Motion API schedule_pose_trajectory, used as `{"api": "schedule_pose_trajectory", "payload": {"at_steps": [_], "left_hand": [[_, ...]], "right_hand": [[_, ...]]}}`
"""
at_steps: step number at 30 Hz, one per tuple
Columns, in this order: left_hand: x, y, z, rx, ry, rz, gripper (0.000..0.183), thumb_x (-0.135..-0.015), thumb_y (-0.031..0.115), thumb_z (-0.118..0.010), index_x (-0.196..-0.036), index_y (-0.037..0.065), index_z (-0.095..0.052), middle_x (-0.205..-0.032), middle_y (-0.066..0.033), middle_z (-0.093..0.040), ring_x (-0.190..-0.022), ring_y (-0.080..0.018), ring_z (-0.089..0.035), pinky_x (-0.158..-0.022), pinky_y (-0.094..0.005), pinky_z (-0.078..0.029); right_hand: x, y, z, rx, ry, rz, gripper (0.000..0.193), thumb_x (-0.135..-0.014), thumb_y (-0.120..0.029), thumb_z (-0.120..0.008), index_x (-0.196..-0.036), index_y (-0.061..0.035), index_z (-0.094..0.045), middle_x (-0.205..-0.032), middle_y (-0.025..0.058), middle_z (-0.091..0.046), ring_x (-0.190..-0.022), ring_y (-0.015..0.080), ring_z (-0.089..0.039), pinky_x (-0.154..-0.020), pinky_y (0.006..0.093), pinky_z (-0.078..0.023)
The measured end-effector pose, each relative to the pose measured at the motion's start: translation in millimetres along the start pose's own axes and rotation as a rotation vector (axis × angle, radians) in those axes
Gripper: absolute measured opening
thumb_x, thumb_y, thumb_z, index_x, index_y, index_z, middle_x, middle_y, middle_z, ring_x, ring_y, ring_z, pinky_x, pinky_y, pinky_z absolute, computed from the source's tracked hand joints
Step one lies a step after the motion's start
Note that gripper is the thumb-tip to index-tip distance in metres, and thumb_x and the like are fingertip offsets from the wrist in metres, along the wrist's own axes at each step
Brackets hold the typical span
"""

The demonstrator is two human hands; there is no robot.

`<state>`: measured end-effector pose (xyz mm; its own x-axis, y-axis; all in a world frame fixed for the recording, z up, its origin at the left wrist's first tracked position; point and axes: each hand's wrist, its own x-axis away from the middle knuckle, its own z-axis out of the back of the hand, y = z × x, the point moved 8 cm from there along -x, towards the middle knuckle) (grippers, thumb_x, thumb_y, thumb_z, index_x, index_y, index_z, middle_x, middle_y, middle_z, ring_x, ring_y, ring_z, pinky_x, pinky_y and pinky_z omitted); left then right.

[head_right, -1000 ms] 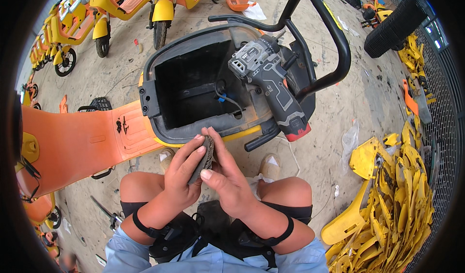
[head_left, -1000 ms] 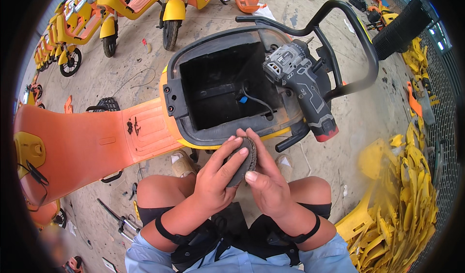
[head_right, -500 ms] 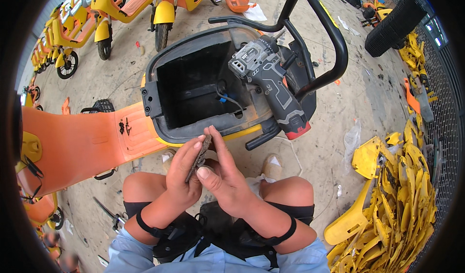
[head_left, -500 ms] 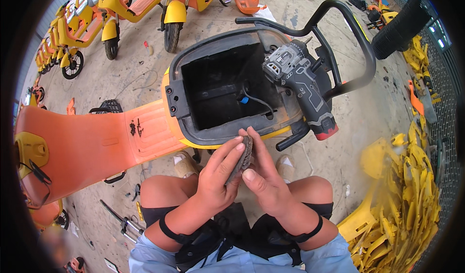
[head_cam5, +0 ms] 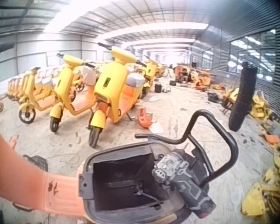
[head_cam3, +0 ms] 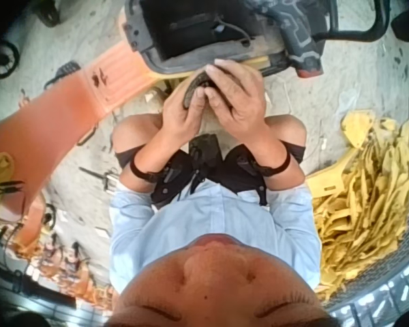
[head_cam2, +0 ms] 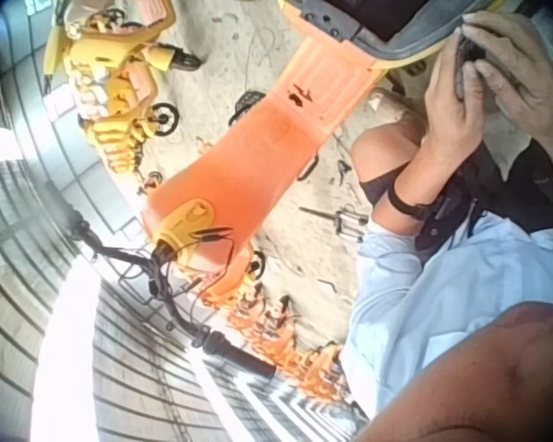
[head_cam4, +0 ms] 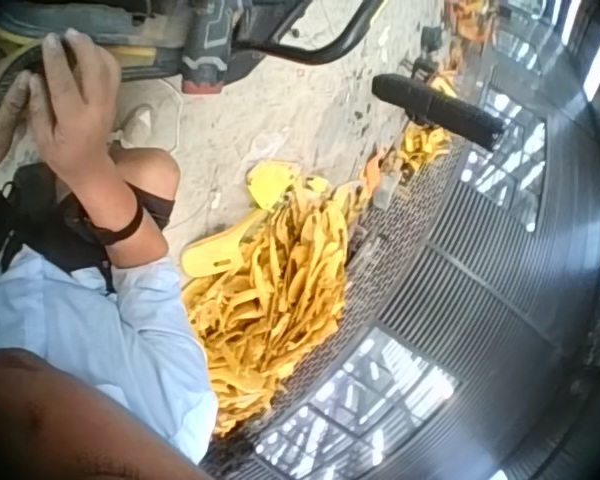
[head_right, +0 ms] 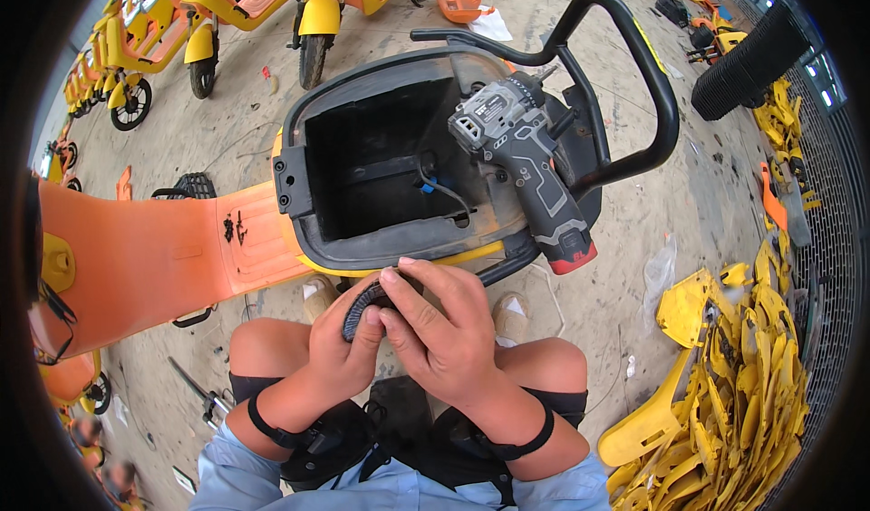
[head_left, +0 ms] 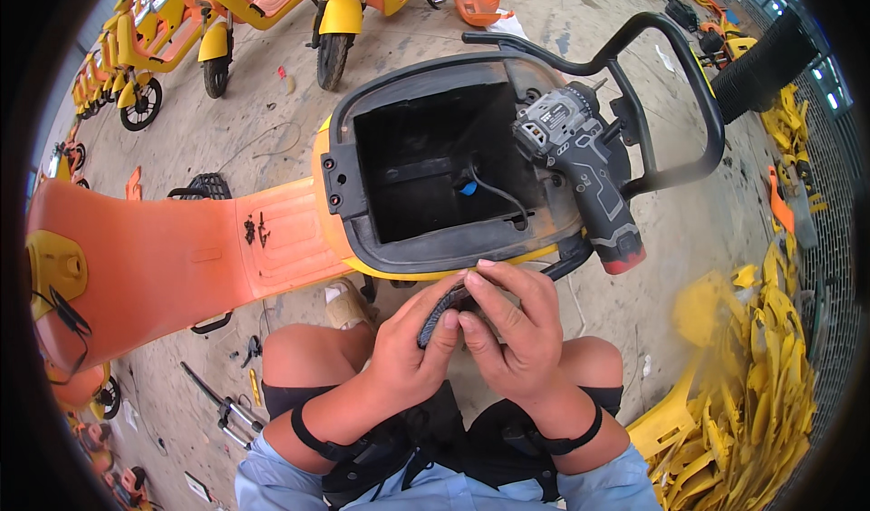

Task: The person picks up a grinding disc and inspects a part of the scooter's inner compartment. Then, they use a power drill to assemble components within the compartment and handle the grinding disc again.

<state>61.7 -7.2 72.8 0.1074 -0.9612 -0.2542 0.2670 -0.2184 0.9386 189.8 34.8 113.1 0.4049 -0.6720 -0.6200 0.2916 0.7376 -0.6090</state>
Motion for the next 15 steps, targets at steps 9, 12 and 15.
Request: {"api": "schedule_pose_trajectory", "payload": {"at_steps": [9, 12, 15], "left_hand": [[0, -3, 4, -0.011, 0.048, 0.003, 0.037, -0.104, 0.009, -0.054, -0.139, -0.004, -0.054, -0.126, -0.0234, -0.064, -0.114, -0.0341, -0.067, -0.096, -0.0367, -0.052], [2, -4, 5, -0.044, 0.067, 0.009, 0.037, -0.103, 0.008, -0.055, -0.139, -0.002, -0.054, -0.126, -0.0232, -0.065, -0.113, -0.0346, -0.067, -0.094, -0.0368, -0.053], [2, -2, 5, -0.089, 0.079, 0.019, 0.036, -0.103, 0.006, -0.055, -0.137, -0.003, -0.055, -0.124, -0.0231, -0.066, -0.111, -0.0341, -0.068, -0.094, -0.0363, -0.053]], "right_hand": [[0, -2, -9, 0.015, -0.006, 0.027, 0.039, -0.084, -0.004, -0.073, -0.123, -0.0021, -0.071, -0.123, 0.0173, -0.066, -0.1, 0.0333, -0.066, -0.086, 0.0412, -0.054], [1, -1, -11, 0.001, 0.003, 0.019, 0.036, -0.084, -0.002, -0.072, -0.12, 0.0005, -0.071, -0.124, 0.0185, -0.067, -0.099, 0.0342, -0.067, -0.086, 0.0415, -0.055], [4, -3, -13, -0.03, 0.015, -0.014, 0.034, -0.085, -0.001, -0.071, -0.119, 0.0015, -0.07, -0.122, 0.0181, -0.066, -0.1, 0.0342, -0.066, -0.087, 0.0414, -0.054]]}}
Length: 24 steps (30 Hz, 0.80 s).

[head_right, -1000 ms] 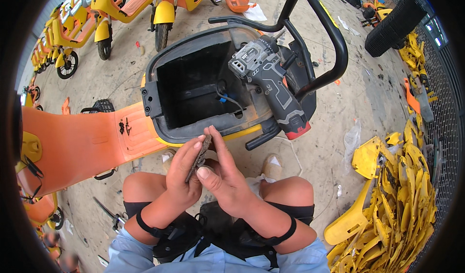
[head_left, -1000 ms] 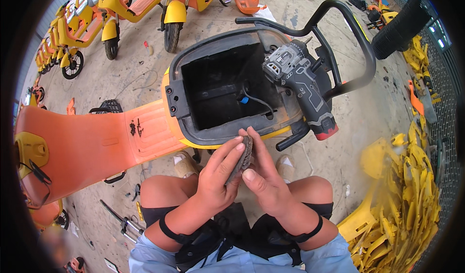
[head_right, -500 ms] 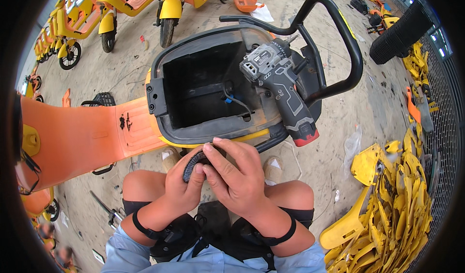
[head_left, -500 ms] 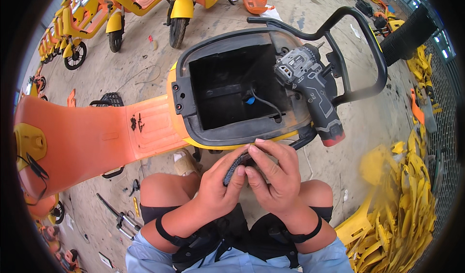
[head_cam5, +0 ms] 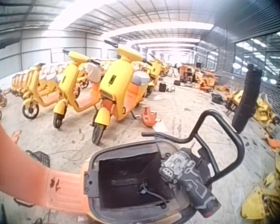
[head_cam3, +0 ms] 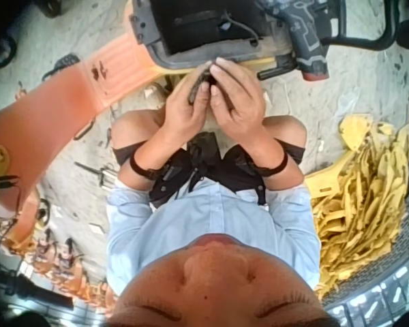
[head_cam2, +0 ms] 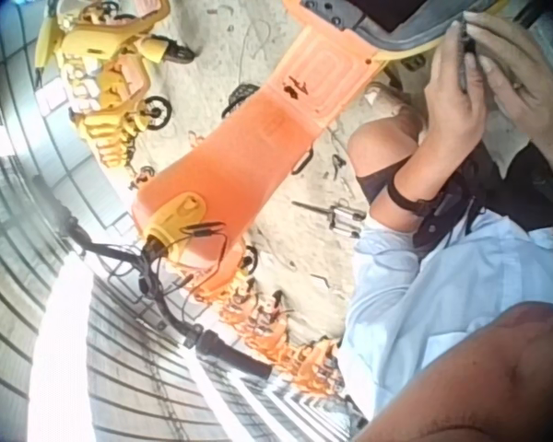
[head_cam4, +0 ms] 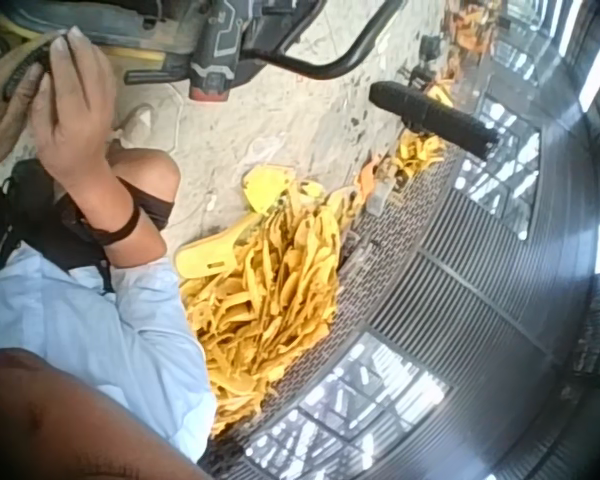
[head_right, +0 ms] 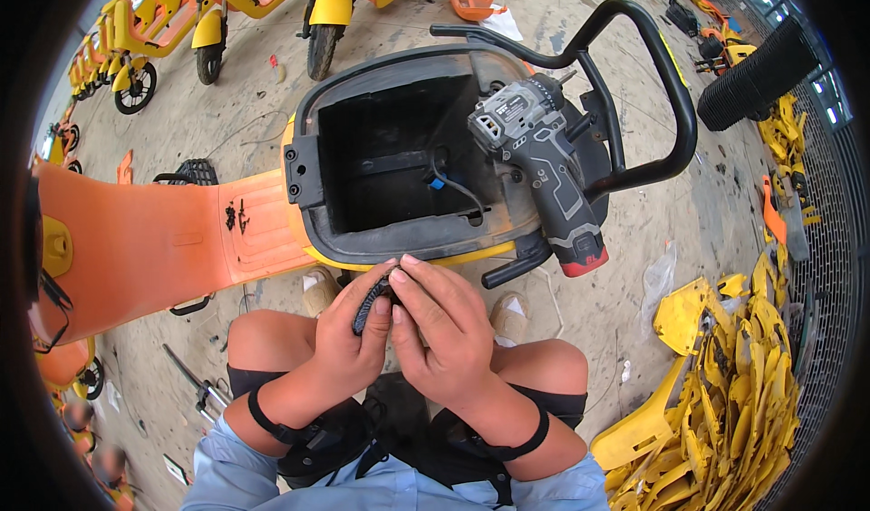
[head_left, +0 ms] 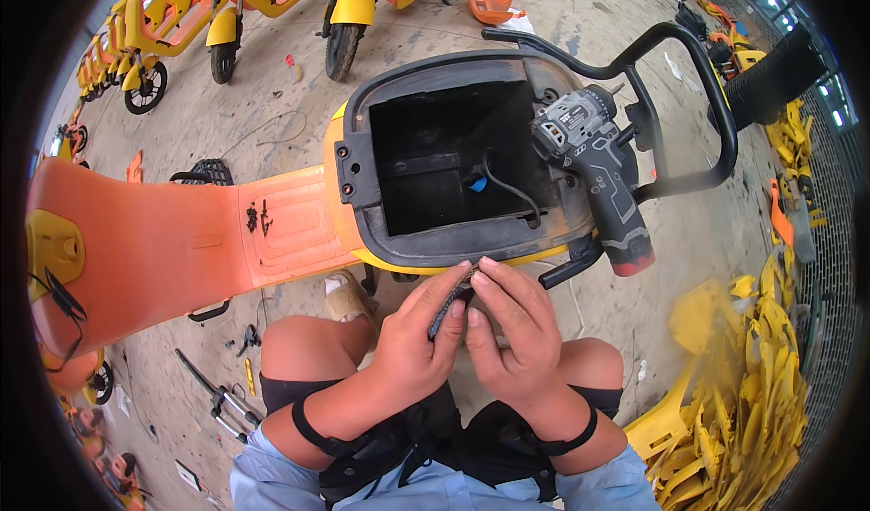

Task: The person picks up a grinding disc and inspects a part of the scooter's inner compartment. Then, they use a power drill to assemble components within the compartment and handle the grinding disc again.

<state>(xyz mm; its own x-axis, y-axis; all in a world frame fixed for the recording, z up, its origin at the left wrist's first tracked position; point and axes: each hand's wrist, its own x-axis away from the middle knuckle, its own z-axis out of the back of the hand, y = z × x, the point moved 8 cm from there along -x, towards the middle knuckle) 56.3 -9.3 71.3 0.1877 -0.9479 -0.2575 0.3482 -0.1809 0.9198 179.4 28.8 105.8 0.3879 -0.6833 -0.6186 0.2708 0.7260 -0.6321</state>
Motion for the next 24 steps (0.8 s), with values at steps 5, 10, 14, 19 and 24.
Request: {"api": "schedule_pose_trajectory", "payload": {"at_steps": [5, 10, 14, 19, 24], "left_hand": [[2, 1, -1, -0.087, 0.026, -0.067, 0.038, -0.098, -0.001, -0.056, -0.136, -0.003, -0.056, -0.12, -0.0226, -0.068, -0.106, -0.035, -0.069, -0.092, -0.0361, -0.054], [3, 7, -1, -0.209, 0.083, -0.196, 0.048, -0.089, -0.001, -0.067, -0.136, -0.003, -0.057, -0.123, -0.0239, -0.066, -0.104, -0.0382, -0.07, -0.085, -0.0386, -0.058], [2, 6, -2, -0.232, 0.086, -0.214, 0.05, -0.088, -0.002, -0.067, -0.137, -0.004, -0.056, -0.122, -0.0241, -0.067, -0.104, -0.0378, -0.07, -0.085, -0.0386, -0.058], [3, 3, -2, -0.227, 0.066, -0.23, 0.052, -0.086, -0.002, -0.069, -0.137, -0.004, -0.056, -0.119, -0.0224, -0.069, -0.102, -0.0362, -0.071, -0.084, -0.0378, -0.058], [2, 4, -3, -0.231, 0.047, -0.24, 0.048, -0.088, -0.005, -0.065, -0.135, -0.005, -0.056, -0.121, -0.0219, -0.069, -0.105, -0.0354, -0.071, -0.088, -0.038, -0.057]], "right_hand": [[10, -1, 0, 0.025, 0.063, -0.067, 0.035, -0.085, -0.002, -0.071, -0.119, 0.0002, -0.065, -0.116, 0.0167, -0.063, -0.102, 0.0339, -0.064, -0.088, 0.0413, -0.052], [12, 3, 0, -0.011, 0.091, -0.081, 0.031, -0.085, -0.003, -0.073, -0.114, -0.0007, -0.064, -0.114, 0.0164, -0.063, -0.101, 0.0333, -0.064, -0.086, 0.0412, -0.053], [9, 0, 3, 0.034, 0.115, -0.012, 0.029, -0.085, -0.001, -0.074, -0.111, -0.0007, -0.062, -0.109, 0.016, -0.064, -0.093, 0.0319, -0.065, -0.082, 0.0394, -0.054], [6, 0, 8, 0.111, 0.123, 0.07, 0.031, -0.083, -0.003, -0.078, -0.11, -0.0038, -0.064, -0.103, 0.0115, -0.067, -0.087, 0.0311, -0.066, -0.077, 0.0397, -0.054], [6, -6, 11, 0.201, 0.126, 0.15, 0.027, -0.082, -0.005, -0.079, -0.105, -0.0056, -0.066, -0.1, 0.0088, -0.067, -0.086, 0.0289, -0.065, -0.074, 0.0387, -0.052]]}}
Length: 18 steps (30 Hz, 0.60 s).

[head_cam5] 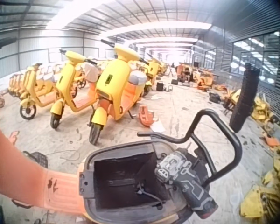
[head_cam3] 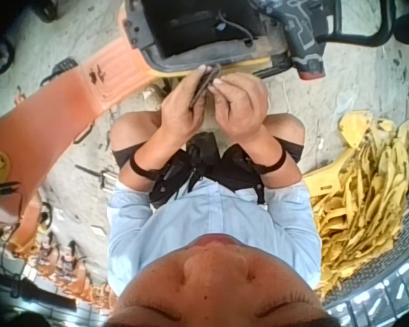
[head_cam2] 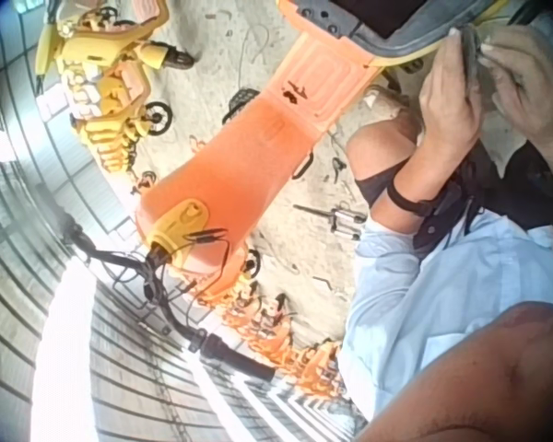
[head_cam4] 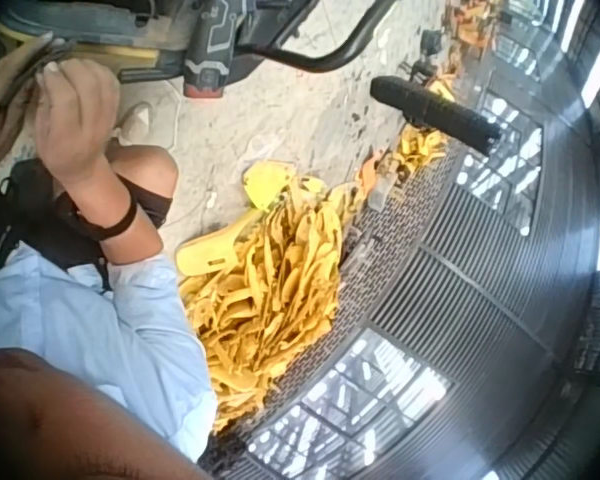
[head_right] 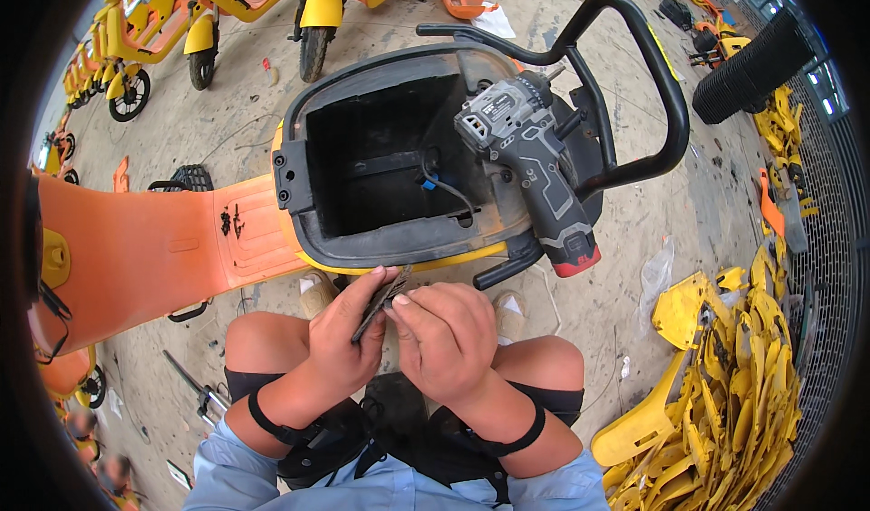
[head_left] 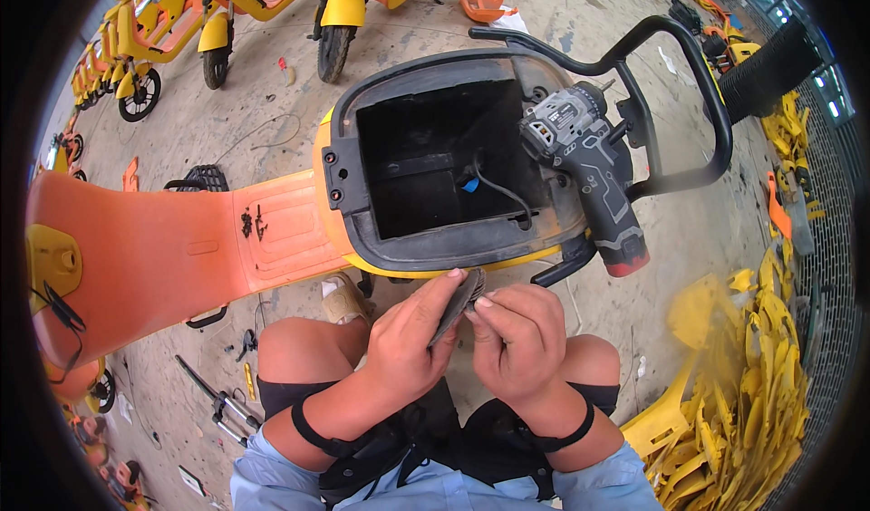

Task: The person picks up a grinding disc and inspects a part of the scooter's inner compartment. Then, they use a power drill to assemble components within the compartment and handle the grinding disc again.

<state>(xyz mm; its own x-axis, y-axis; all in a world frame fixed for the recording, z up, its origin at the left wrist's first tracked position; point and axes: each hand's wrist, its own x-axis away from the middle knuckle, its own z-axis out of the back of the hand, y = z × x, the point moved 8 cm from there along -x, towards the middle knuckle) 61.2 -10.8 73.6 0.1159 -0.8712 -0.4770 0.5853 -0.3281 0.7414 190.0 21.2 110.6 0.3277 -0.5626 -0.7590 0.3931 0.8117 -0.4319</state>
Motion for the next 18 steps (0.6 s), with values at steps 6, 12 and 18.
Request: {"api": "schedule_pose_trajectory", "payload": {"at_steps": [6, 12, 18], "left_hand": [[-2.4, 2.2, 1.1, -0.026, 0.003, -0.057, 0.047, -0.08, -0.007, -0.071, -0.126, -0.005, -0.061, -0.12, -0.0213, -0.07, -0.104, -0.0342, -0.072, -0.082, -0.0367, -0.058], [-3.0, 3.0, 1.9, -0.064, 0.005, -0.062, 0.048, -0.076, -0.007, -0.071, -0.123, -0.004, -0.062, -0.121, -0.02, -0.07, -0.103, -0.0329, -0.072, -0.08, -0.0357, -0.059], [-2.1, 8.3, 0.2, -0.176, -0.037, -0.028, 0.055, -0.071, -0.005, -0.072, -0.124, -0.002, -0.061, -0.121, -0.0184, -0.07, -0.099, -0.0319, -0.072, -0.077, -0.0352, -0.058]], "right_hand": [[-2.2, -0.7, 1.4, 0.0, -0.008, -0.011, 0.022, -0.083, -0.006, -0.076, -0.102, -0.0058, -0.065, -0.096, 0.0087, -0.065, -0.084, 0.0294, -0.064, -0.074, 0.0402, -0.051], [-5.6, 0.5, -1.7, -0.037, -0.046, -0.053, 0.018, -0.086, -0.006, -0.073, -0.098, -0.0033, -0.06, -0.091, 0.011, -0.063, -0.079, 0.0309, -0.061, -0.069, 0.0406, -0.049], [-8.3, 3.6, -2.1, -0.087, -0.099, -0.166, 0.017, -0.085, -0.003, -0.071, -0.095, -0.0028, -0.057, -0.088, 0.0132, -0.062, -0.077, 0.0336, -0.06, -0.069, 0.042, -0.048]]}}
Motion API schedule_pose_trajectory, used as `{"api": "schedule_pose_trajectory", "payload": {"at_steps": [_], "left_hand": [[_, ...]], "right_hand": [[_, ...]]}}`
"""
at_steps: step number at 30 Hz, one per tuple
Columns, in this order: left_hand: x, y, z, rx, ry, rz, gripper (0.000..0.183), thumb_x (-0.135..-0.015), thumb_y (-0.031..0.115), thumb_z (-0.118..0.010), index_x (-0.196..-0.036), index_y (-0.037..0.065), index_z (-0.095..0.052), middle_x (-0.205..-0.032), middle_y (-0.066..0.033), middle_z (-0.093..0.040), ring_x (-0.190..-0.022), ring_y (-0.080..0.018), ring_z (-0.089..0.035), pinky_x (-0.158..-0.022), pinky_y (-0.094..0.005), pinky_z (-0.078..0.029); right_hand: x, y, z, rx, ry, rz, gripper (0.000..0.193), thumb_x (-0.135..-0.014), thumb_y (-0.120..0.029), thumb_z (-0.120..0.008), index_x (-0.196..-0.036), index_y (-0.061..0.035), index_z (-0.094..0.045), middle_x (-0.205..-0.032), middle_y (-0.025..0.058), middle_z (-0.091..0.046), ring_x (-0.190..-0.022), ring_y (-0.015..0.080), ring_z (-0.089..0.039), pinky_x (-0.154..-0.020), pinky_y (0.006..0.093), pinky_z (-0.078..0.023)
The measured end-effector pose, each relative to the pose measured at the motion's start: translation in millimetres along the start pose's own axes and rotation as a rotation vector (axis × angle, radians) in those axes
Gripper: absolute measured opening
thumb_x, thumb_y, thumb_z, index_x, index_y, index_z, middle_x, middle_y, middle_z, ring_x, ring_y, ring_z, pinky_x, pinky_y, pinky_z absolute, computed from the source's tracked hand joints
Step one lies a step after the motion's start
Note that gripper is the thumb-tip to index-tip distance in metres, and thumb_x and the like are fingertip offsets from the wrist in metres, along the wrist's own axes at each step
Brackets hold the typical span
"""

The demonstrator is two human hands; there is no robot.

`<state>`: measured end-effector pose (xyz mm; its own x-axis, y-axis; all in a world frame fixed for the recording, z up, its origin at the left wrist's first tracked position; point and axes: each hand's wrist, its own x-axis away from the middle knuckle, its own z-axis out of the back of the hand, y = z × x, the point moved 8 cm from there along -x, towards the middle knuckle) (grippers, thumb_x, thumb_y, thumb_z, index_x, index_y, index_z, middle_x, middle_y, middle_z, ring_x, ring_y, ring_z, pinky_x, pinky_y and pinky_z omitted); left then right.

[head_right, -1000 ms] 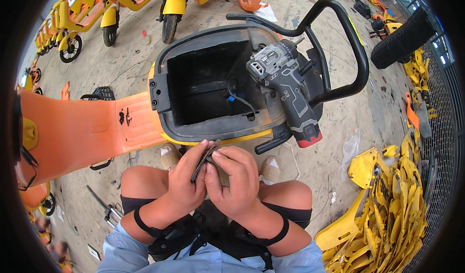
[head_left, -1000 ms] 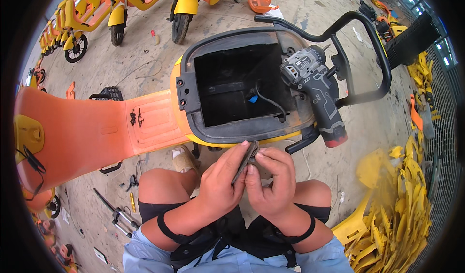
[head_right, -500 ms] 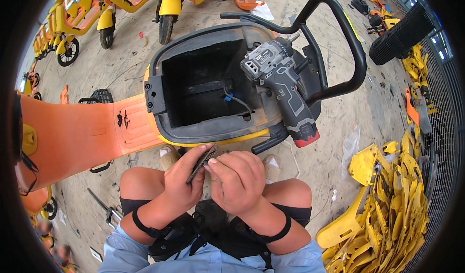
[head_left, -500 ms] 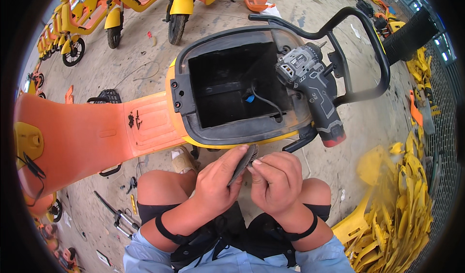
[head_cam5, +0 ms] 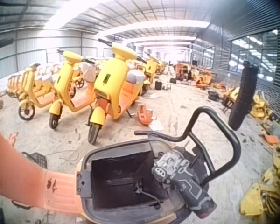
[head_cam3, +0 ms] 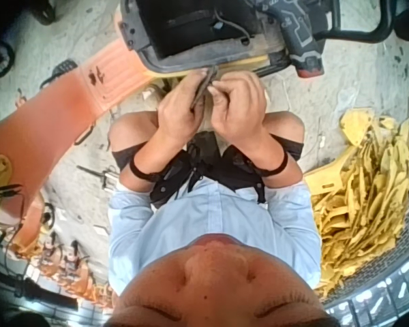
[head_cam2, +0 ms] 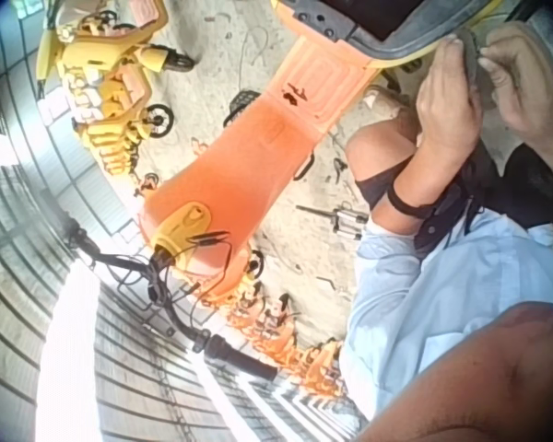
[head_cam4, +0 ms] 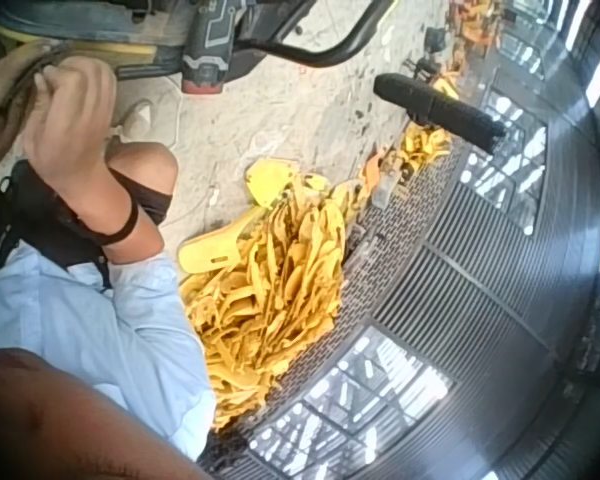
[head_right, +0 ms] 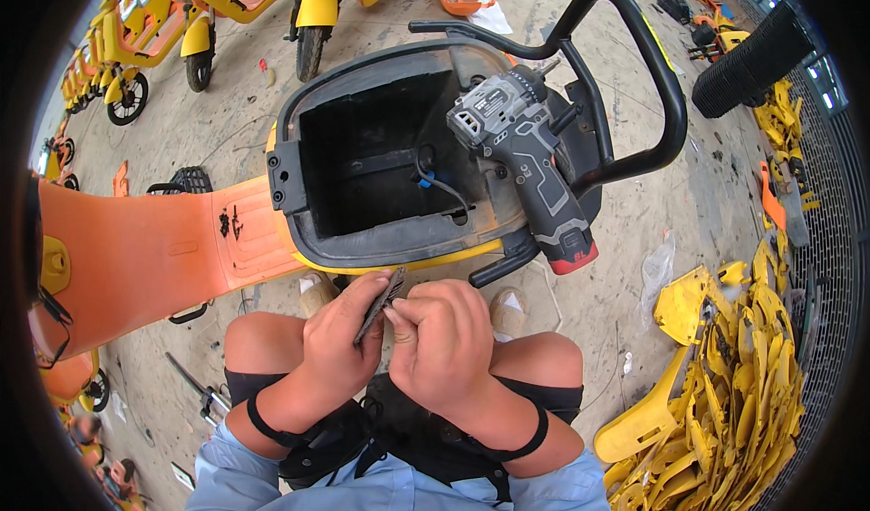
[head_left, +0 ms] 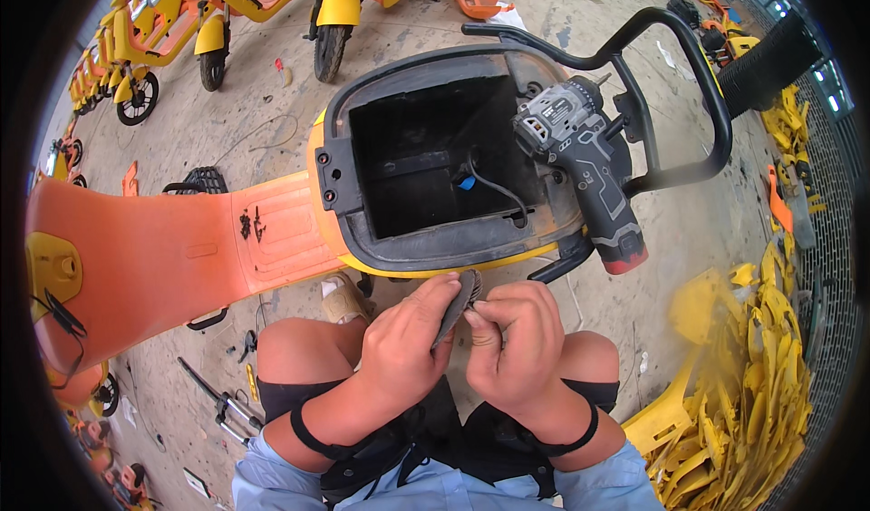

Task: The person picks up a grinding disc and inspects a part of the scooter's inner compartment. Then, they use a power drill to assemble components within the compartment and handle the grinding disc again.

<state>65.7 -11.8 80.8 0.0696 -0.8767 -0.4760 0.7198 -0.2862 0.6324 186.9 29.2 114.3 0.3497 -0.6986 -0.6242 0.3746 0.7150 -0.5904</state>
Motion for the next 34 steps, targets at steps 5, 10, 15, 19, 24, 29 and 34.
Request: {"api": "schedule_pose_trajectory", "payload": {"at_steps": [5, 10, 15, 19, 24, 29, 34], "left_hand": [[0, 6, -1, -0.092, -0.038, 0.006, 0.058, -0.071, -0.003, -0.073, -0.127, -0.002, -0.059, -0.119, -0.0174, -0.07, -0.097, -0.0313, -0.072, -0.075, -0.0354, -0.058], [-10, 2, 3, 0.003, -0.146, 0.011, 0.047, -0.081, 0.002, -0.073, -0.127, 0.001, -0.06, -0.11, -0.0179, -0.071, -0.088, -0.0328, -0.073, -0.072, -0.0367, -0.058], [-6, -16, 6, 0.232, -0.128, 0.306, 0.028, -0.095, 0.01, -0.066, -0.122, 0.001, -0.064, -0.1, -0.0205, -0.071, -0.08, -0.0372, -0.072, -0.069, -0.0385, -0.058], [-2, -18, 5, 0.233, -0.084, 0.302, 0.026, -0.097, 0.012, -0.064, -0.121, 0.0, -0.064, -0.099, -0.0214, -0.071, -0.081, -0.0393, -0.072, -0.069, -0.04, -0.058], [-1, -17, 7, 0.156, -0.068, 0.261, 0.027, -0.096, 0.011, -0.065, -0.121, 0.001, -0.063, -0.1, -0.0214, -0.071, -0.083, -0.0394, -0.072, -0.07, -0.0414, -0.058], [-1, -12, 8, 0.071, -0.065, 0.244, 0.029, -0.094, 0.01, -0.065, -0.122, 0.001, -0.062, -0.101, -0.0204, -0.071, -0.083, -0.0391, -0.072, -0.07, -0.042, -0.058], [2, -13, 5, 0.035, -0.028, 0.211, 0.032, -0.093, 0.01, -0.066, -0.125, 0.004, -0.061, -0.104, -0.0199, -0.071, -0.083, -0.0389, -0.072, -0.07, -0.0416, -0.059]], "right_hand": [[2, 7, -1, -0.078, -0.043, -0.113, 0.017, -0.085, -0.002, -0.071, -0.095, -0.0013, -0.057, -0.087, 0.0147, -0.062, -0.078, 0.0347, -0.06, -0.07, 0.0422, -0.048], [3, 14, 4, -0.152, -0.025, -0.217, 0.018, -0.087, -0.004, -0.073, -0.097, -0.0006, -0.059, -0.09, 0.0155, -0.063, -0.082, 0.0354, -0.061, -0.072, 0.0422, -0.05], [-1, 12, 6, -0.042, -0.054, -0.161, 0.031, -0.09, -0.008, -0.071, -0.117, 0.0028, -0.062, -0.105, 0.0189, -0.065, -0.093, 0.0374, -0.062, -0.083, 0.0442, -0.05], [2, 5, -3, 0.052, -0.114, -0.101, 0.043, -0.091, -0.01, -0.068, -0.13, 0.0053, -0.058, -0.112, 0.0205, -0.063, -0.098, 0.0382, -0.06, -0.087, 0.0455, -0.049], [11, -2, -18, 0.033, -0.225, -0.136, 0.054, -0.091, -0.007, -0.064, -0.141, 0.0093, -0.05, -0.123, 0.0248, -0.058, -0.106, 0.0414, -0.057, -0.094, 0.0473, -0.047], [15, -7, -21, -0.028, -0.256, -0.176, 0.056, -0.089, -0.005, -0.062, -0.141, 0.0117, -0.048, -0.128, 0.0272, -0.054, -0.111, 0.0427, -0.054, -0.099, 0.0479, -0.044], [22, -4, -20, -0.131, -0.222, -0.2, 0.058, -0.088, -0.005, -0.062, -0.141, 0.0128, -0.048, -0.132, 0.0275, -0.052, -0.115, 0.0422, -0.053, -0.101, 0.0474, -0.043]]}}
